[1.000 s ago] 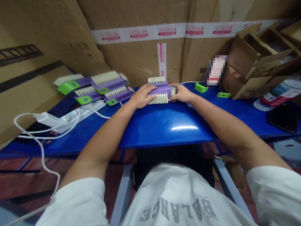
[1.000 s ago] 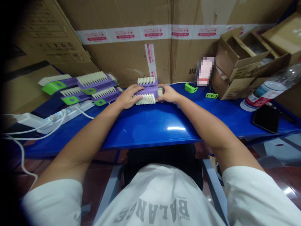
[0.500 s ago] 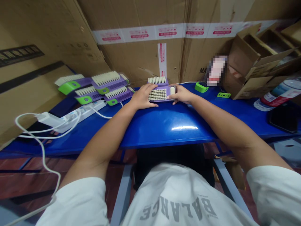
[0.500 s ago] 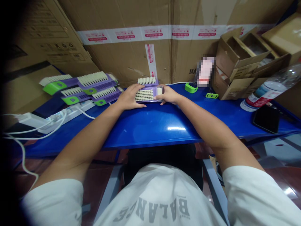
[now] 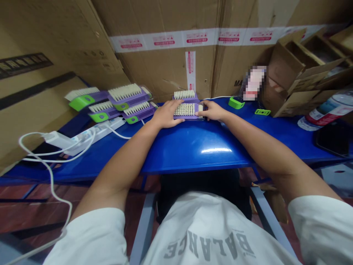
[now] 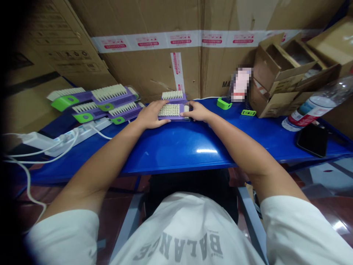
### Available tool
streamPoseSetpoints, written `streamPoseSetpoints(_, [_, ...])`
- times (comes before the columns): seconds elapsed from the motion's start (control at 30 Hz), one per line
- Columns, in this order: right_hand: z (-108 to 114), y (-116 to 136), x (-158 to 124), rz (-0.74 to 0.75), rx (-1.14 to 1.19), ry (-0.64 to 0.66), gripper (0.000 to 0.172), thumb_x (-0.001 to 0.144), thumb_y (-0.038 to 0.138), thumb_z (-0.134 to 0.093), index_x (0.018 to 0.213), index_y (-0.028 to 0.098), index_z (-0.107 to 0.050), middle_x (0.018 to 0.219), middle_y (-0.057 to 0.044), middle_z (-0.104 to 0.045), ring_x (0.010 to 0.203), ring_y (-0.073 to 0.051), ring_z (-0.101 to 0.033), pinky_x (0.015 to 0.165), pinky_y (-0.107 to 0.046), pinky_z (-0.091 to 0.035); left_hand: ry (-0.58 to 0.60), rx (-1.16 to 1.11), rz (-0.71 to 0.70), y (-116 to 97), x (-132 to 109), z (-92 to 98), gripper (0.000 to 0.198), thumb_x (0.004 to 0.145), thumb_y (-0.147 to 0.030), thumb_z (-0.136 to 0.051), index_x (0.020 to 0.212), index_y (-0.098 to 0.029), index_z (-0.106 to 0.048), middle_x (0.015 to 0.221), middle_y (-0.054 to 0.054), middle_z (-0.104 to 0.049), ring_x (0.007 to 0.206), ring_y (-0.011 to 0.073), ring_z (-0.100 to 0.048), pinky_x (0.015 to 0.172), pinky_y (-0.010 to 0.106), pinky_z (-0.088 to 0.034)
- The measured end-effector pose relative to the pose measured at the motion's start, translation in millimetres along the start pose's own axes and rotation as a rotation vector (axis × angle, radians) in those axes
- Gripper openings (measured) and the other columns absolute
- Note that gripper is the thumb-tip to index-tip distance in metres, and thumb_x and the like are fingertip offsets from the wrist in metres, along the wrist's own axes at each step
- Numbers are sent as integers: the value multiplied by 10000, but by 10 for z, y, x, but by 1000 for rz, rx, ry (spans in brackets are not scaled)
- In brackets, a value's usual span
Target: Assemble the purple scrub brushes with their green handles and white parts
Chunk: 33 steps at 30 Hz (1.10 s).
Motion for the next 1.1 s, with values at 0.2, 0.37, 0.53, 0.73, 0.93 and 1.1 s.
streamPoseSetpoints(0.2, [45,-31,26,44,-97,-21,567,919,458,-966,1349,156,-752,1328,-186,-821,954,-268,-784,851,-478,-752,47,21,69,-8,-2,43,1017,996,-555,-788,1867,-235,-373,1863,183,-527,1680,446,-545,1353,559,-485])
streamPoseSetpoints(0.37, [59,-56,69,94,-246,-40,515,1022,336,-802,1486,130,-718,1377,-202,-843,1141,-325,-814,1115,-560,-680,71,32,132,84,-9,102,996,977,-596,-766,1849,-272,-412,1823,165,-588,1617,469,-613,1296,582,-523])
streamPoseSetpoints(0.53, [54,-97,70,157,-420,-26,620,994,244,-757,1590,114,-649,1470,-242,-812,1188,-365,-827,1139,-583,-661,123,89,138,169,-30,200,943,946,-579,-766,1810,-308,-503,1727,156,-675,1556,489,-659,1233,577,-555])
streamPoseSetpoints(0.73, [20,-114,49,270,-623,5,659,996,268,-748,1623,104,-628,1607,-273,-730,1442,-423,-737,1263,-603,-584,210,184,231,279,-99,372,978,891,-624,-805,1779,-300,-554,1663,166,-728,1487,506,-703,1179,559,-576])
streamPoseSetpoints(0.93, [2,-139,73,266,-713,41,644,1049,327,-702,1643,88,-638,1617,-262,-729,1476,-408,-719,1298,-558,-559,333,245,361,389,-214,538,1039,861,-624,-795,1803,-290,-514,1688,148,-725,1505,474,-706,1146,499,-586])
streamPoseSetpoints(1.1, [-4,-135,74,283,-717,55,593,1059,306,-692,1618,110,-671,1611,-248,-751,1496,-419,-715,1314,-590,-544,415,255,429,443,-266,588,914,825,-590,-808,1682,-304,-664,1578,127,-801,1431,454,-748,1086,479,-603])
Point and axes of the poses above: each hand's wrist, its own x-axis towards the middle knuckle, its own z-axis out of the back of the hand, y = z × x, the point moved 5 cm from there along x, towards the middle knuckle
